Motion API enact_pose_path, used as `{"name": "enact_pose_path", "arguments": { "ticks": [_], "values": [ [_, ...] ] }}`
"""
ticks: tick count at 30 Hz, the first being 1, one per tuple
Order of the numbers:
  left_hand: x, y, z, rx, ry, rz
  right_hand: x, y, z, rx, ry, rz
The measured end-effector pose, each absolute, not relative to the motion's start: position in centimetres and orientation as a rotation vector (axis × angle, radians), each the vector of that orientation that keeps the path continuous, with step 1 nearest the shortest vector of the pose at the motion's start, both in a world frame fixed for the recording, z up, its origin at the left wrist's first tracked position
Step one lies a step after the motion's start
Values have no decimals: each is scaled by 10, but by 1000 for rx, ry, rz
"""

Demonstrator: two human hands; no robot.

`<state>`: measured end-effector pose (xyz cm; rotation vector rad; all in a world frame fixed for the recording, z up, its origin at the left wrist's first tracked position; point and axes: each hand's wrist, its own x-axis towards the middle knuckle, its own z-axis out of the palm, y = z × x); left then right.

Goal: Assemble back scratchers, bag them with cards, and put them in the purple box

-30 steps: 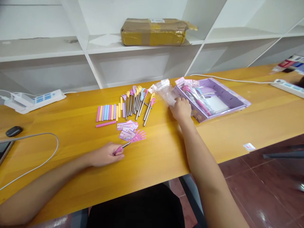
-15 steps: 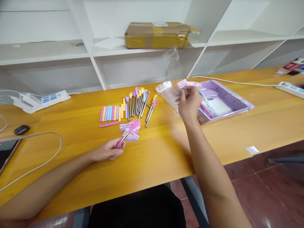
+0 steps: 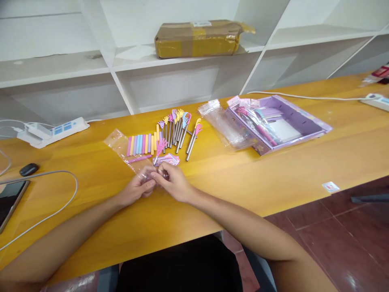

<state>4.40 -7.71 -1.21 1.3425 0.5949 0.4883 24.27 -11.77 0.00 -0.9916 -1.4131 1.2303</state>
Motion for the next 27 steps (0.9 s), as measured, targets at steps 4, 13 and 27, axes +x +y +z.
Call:
{"name": "enact_pose_path", "arguments": {
  "ticks": [4,13,27],
  "values": [
    [44,-74,-11,1434,681,522,250,-116,-1,-865,-1294,1383],
    [47,-76,4,1731,663,448,256,-99,-2,-856,-1311,1436],
    [36,-44,-6,1197,923,1516,294,-98,12,-958,-1524,968]
  ]
}}
